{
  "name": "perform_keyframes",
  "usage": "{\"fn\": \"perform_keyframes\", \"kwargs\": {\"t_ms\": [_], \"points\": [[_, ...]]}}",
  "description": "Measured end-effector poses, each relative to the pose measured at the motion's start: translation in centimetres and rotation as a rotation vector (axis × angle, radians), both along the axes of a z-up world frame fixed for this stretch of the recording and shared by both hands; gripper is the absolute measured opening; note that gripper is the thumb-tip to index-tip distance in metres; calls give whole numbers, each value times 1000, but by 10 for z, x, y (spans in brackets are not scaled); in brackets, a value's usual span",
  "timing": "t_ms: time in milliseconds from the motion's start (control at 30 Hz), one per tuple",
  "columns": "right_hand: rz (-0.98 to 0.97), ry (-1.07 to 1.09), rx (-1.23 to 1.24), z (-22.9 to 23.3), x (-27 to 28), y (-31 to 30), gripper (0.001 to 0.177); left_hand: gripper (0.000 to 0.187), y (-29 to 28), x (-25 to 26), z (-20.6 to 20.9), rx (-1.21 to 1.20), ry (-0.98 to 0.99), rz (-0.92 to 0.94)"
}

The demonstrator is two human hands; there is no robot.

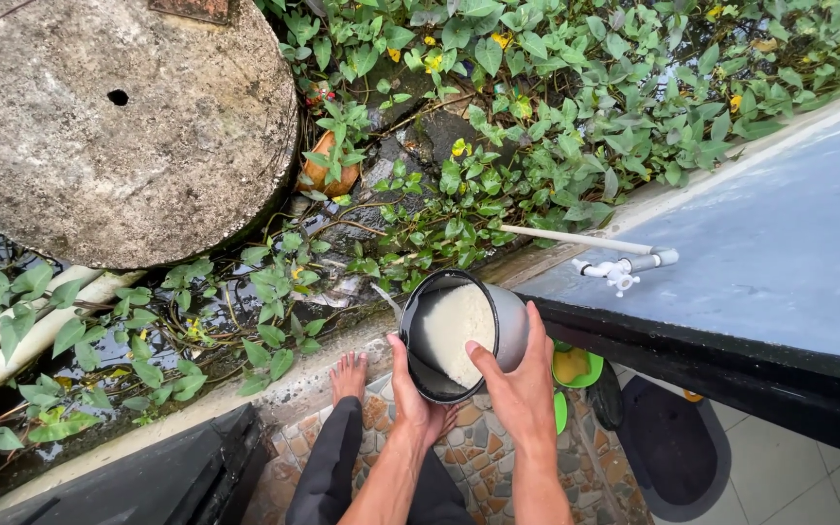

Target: Washing rice in a pot by repeatedly filling it with water, swirling the rice by hand, and pouring out the cloudy water.

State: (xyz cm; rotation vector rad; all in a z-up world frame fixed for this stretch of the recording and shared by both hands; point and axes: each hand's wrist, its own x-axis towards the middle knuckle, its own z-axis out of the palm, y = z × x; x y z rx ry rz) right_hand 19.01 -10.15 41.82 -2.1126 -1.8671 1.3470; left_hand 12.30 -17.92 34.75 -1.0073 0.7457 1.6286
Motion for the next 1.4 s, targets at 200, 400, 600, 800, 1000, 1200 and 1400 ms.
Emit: {"fn": "perform_keyframes", "kwargs": {"t_ms": [200,400,600,800,1000,1200,1400], "points": [[0,-24,-14,5,-7,0,103,95,1,-2,1,5,-3,9],[-2,14,2,-1,-3,1,100,97,1,-2,0,14,-17,2],[-303,718,-164,-73,57,18,93,86,-11,0,-5,-218,424,-397],[-532,1034,-253,-167,109,0,50,91,-26,-4,9,-308,807,-614],[-643,1079,-298,-180,118,-16,57,89,-27,-3,16,-386,933,-774],[-797,1092,-291,-185,135,-15,59,79,-19,10,24,-312,991,-752],[-741,1133,-227,-171,142,-5,59,79,-8,25,18,-286,1075,-688]]}}
